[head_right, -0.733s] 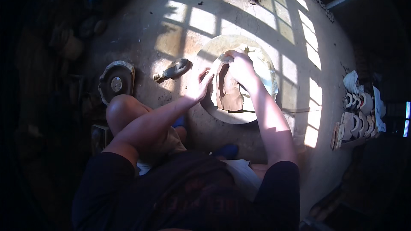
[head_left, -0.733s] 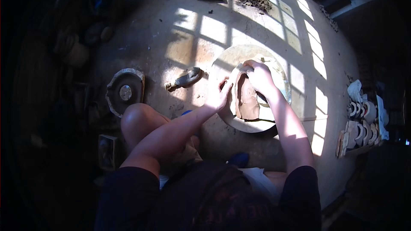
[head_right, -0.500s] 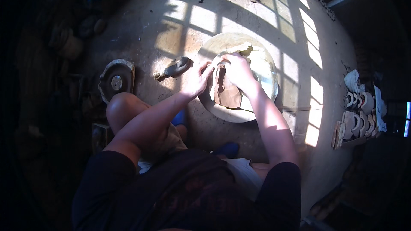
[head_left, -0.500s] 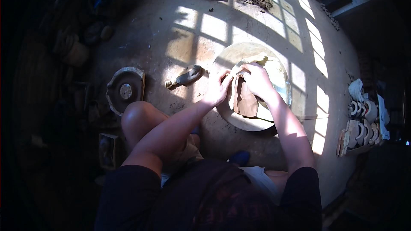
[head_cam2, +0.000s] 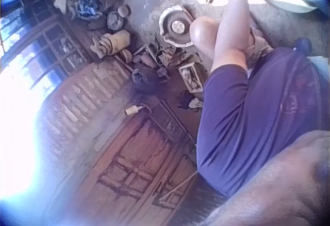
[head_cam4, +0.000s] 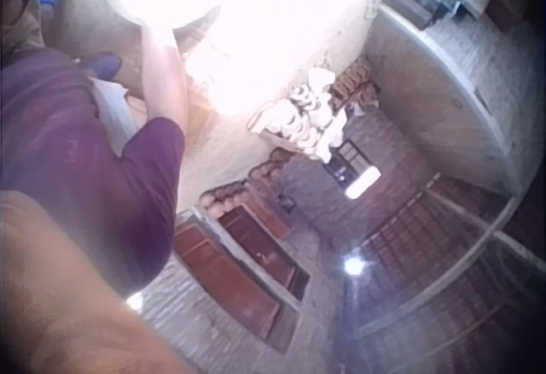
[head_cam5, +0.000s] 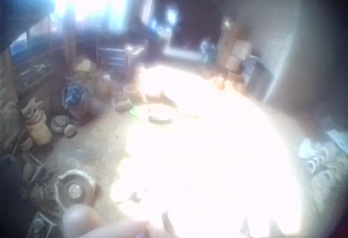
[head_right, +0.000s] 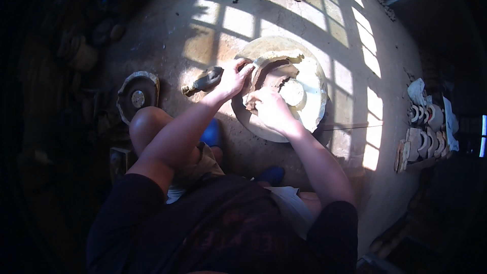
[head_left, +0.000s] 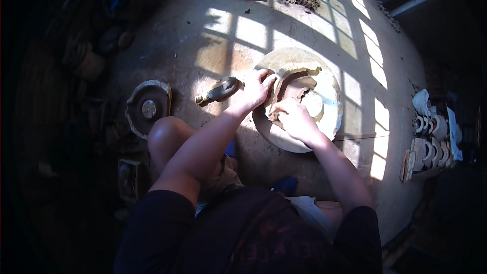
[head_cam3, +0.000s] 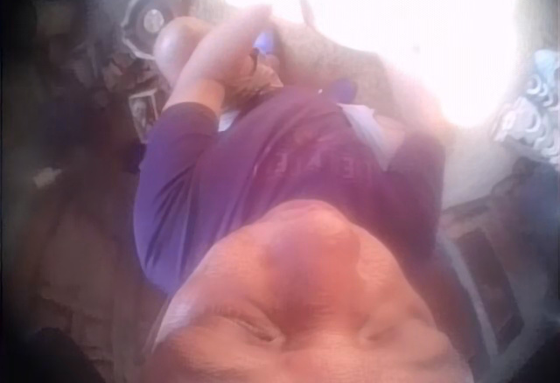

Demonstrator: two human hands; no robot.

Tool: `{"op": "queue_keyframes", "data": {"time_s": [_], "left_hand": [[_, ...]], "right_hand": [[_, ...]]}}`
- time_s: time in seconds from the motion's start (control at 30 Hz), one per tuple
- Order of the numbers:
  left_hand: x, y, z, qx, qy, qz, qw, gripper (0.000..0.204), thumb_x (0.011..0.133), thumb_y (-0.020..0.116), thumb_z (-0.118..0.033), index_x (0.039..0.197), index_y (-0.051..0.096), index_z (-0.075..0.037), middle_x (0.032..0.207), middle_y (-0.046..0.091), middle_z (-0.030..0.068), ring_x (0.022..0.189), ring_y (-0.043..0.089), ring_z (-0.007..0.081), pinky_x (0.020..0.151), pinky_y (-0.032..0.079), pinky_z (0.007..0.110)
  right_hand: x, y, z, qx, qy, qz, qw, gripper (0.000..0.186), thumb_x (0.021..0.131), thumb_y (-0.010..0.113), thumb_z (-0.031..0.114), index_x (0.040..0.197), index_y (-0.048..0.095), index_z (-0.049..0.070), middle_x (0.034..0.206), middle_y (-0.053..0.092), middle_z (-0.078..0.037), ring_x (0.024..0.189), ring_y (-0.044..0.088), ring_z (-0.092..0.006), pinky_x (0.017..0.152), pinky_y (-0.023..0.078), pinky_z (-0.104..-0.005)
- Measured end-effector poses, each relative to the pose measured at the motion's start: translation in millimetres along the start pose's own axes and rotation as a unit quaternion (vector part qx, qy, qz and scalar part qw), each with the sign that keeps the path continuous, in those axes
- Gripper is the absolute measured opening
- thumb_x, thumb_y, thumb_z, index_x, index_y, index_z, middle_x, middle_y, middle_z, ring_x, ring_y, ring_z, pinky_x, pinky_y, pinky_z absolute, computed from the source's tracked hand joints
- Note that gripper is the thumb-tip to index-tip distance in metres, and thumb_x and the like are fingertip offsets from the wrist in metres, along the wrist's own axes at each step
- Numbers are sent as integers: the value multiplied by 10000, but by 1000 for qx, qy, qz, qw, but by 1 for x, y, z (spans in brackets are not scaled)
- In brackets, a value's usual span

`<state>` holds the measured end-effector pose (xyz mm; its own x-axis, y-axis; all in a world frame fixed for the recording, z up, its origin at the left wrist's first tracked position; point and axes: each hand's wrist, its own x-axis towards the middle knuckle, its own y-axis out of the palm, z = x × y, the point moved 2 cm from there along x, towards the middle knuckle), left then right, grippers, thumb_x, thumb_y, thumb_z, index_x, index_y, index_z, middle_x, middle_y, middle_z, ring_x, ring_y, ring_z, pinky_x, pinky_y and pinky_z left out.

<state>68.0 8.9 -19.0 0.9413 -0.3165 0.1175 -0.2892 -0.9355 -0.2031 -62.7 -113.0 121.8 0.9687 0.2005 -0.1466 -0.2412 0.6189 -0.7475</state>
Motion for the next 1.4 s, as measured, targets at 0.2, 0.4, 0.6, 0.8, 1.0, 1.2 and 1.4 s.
{"op": "queue_keyframes", "data": {"time_s": [0.2,0.4,0.6,0.8,1.0,1.2,1.4], "left_hand": [[20,-29,-39,-28,-36,-113,993,264,1016,667,-218,1110,734,20,928,726,83,814,649,159,774,532,315],[-30,-26,-110,-309,-104,68,943,173,992,766,-248,1041,688,-102,819,626,-49,659,498,28,586,363,189],[-38,-39,-71,-354,-136,-71,922,108,1012,687,-152,945,645,-78,781,624,-14,630,530,70,580,413,220],[-98,4,-41,-247,-336,-50,908,166,1078,521,-155,1079,622,-24,811,638,67,649,676,183,575,573,311],[-110,23,-43,-320,-377,-15,869,261,1112,460,-187,1301,525,-19,1033,686,158,798,739,225,656,658,361],[-111,23,-40,-407,-364,-49,836,295,1115,444,-195,1364,482,-41,1076,654,143,961,715,229,804,662,388],[-114,34,-7,-354,-280,-35,892,205,1067,468,-110,1239,562,-53,970,625,92,849,662,197,757,639,365]], "right_hand": [[-25,-8,12,118,7,-61,991,271,938,629,96,1195,710,66,1065,739,-133,831,694,-225,757,561,-357],[17,-42,35,138,102,-193,966,292,978,673,122,1247,652,10,909,754,-153,662,708,-160,633,575,-337],[41,-33,22,53,75,-200,976,208,968,697,248,1090,762,92,797,692,-124,763,724,-262,722,577,-426],[55,2,-14,-112,-50,-141,982,212,997,617,227,1026,708,38,886,690,-212,851,723,-405,777,582,-490],[71,9,10,-133,-56,-100,984,213,984,589,172,1081,686,9,977,696,-220,914,713,-407,851,578,-470],[66,4,29,-153,54,2,987,204,967,601,169,1019,669,-17,932,712,-278,899,733,-451,789,596,-524],[1,24,-7,-208,11,11,978,178,935,589,146,997,668,-1,933,710,-272,878,727,-444,785,588,-526]]}}
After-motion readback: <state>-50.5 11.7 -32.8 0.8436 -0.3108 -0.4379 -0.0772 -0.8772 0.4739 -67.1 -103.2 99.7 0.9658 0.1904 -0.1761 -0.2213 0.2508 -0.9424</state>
